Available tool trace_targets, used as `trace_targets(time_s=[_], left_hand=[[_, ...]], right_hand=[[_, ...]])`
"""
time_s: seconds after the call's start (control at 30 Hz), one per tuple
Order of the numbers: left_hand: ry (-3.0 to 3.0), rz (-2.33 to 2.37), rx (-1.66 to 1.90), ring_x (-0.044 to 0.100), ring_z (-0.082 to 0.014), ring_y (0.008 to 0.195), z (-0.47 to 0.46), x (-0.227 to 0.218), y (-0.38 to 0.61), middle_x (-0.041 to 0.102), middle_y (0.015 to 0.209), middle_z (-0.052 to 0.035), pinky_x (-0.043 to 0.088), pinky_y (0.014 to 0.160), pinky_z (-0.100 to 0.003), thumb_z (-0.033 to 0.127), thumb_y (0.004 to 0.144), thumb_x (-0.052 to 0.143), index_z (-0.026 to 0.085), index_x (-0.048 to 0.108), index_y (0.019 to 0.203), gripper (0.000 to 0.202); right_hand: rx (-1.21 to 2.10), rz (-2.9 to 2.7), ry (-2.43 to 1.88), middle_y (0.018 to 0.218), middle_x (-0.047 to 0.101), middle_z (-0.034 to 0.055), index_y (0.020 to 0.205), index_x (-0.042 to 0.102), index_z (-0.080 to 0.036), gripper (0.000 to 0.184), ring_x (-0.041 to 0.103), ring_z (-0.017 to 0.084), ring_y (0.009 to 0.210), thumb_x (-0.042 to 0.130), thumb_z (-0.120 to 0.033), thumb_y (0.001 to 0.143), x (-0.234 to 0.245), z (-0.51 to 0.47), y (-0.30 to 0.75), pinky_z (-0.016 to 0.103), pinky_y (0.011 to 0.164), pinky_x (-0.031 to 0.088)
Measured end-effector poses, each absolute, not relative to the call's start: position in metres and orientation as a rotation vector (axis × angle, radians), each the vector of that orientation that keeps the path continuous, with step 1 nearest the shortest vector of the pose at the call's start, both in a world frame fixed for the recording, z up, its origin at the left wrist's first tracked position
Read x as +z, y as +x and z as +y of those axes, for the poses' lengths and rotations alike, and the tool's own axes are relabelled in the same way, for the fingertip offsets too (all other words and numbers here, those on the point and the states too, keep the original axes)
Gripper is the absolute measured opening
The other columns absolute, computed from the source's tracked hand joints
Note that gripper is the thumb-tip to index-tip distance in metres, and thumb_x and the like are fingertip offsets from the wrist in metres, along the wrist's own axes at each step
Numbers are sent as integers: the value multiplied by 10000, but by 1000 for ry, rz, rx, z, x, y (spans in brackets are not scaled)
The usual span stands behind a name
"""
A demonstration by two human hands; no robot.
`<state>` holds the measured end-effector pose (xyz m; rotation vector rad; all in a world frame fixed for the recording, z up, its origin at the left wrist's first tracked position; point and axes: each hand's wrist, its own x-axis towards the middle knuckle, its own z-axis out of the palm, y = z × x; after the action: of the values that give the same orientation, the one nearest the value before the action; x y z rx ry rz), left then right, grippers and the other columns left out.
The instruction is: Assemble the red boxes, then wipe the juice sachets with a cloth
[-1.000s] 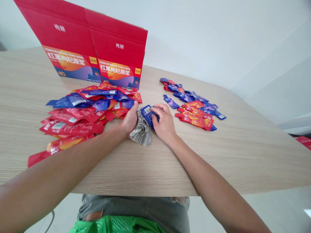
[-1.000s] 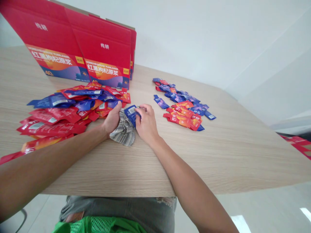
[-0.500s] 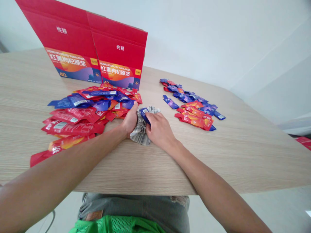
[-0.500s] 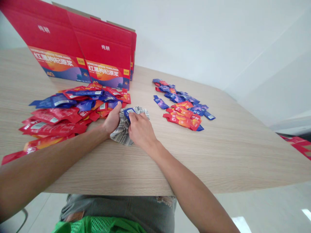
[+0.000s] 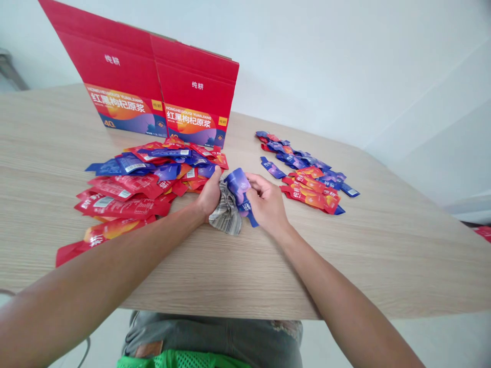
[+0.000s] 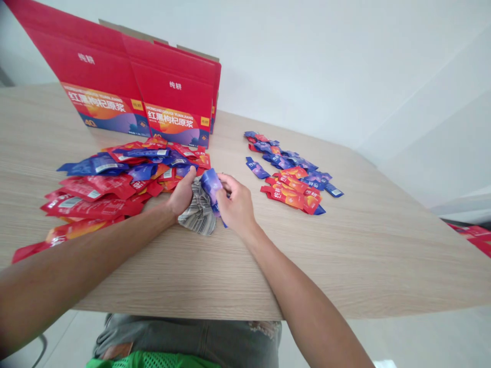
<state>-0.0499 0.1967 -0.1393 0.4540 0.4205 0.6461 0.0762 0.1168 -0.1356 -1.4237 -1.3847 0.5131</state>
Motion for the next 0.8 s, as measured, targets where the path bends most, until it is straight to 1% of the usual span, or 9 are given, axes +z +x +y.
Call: trace_targets(time_s=[0.03,0.1,0.17,0.27,0.37,0.43,0.53,0.67,0.8], left_hand=[[430,438,635,870,-350,949,196,-139,-50,886,1049,-172,701,916,-490,637,1180,202,124,819,1341,818],[406,446,621,870,-354,992,196,-138,-49,888,1089,-177,692,957,-494,645,1177,203,126,811,1367,821],[399,439,614,866,-360,1053,196,-139,-49,890,1132,-176,677,1010,-500,643,1178,206,129,799,1403,817],[396,413,635,855,-367,1128,195,-140,-48,887,1198,-169,652,1076,-521,619,1187,229,133,769,1471,781],[383,398,678,855,-363,1141,195,-145,-46,890,1209,-149,643,1107,-530,541,1196,308,137,760,1495,676],[376,395,698,861,-360,1122,196,-148,-44,895,1185,-135,650,1101,-525,498,1184,377,142,780,1467,608],[387,432,708,866,-360,1114,198,-150,-44,899,1151,-141,659,1094,-512,429,1160,437,127,820,1381,535],[429,513,738,854,-347,1169,194,-144,-46,897,1123,-164,633,1144,-473,350,1159,463,104,852,1238,467],[418,476,798,825,-286,1256,192,-140,-49,897,1166,-131,547,1240,-382,235,1136,523,141,864,1177,357]], right_hand=[[606,-1242,-1401,850,839,18,1177,840,-191,396,706,180,662,638,-303,855,-133,120,78,284,609,543],[767,-965,-1328,759,782,-20,1058,820,-193,321,657,150,605,688,-242,769,-123,130,81,251,575,524],[906,-737,-1221,753,754,-28,953,770,-190,242,665,141,618,691,-153,727,-109,142,81,248,608,577],[1102,-563,-1121,706,694,-16,858,677,-186,157,673,153,614,656,-54,776,-88,166,72,294,676,669],[1292,-537,-1096,704,672,7,917,667,-149,206,716,185,671,629,37,837,-75,195,50,362,751,727],[1361,-548,-1063,745,679,13,990,669,-121,288,737,192,720,606,109,827,-71,216,31,389,785,741],[1355,-542,-1044,814,671,-4,1053,640,-135,416,738,177,760,554,179,793,-70,249,3,409,810,750],[1321,-518,-1112,866,627,-35,1042,592,-183,468,704,146,768,509,193,776,-75,283,-22,384,824,754],[1347,-533,-1108,859,642,-17,1006,593,-180,415,712,158,793,534,177,802,-85,292,-30,336,817,749]])
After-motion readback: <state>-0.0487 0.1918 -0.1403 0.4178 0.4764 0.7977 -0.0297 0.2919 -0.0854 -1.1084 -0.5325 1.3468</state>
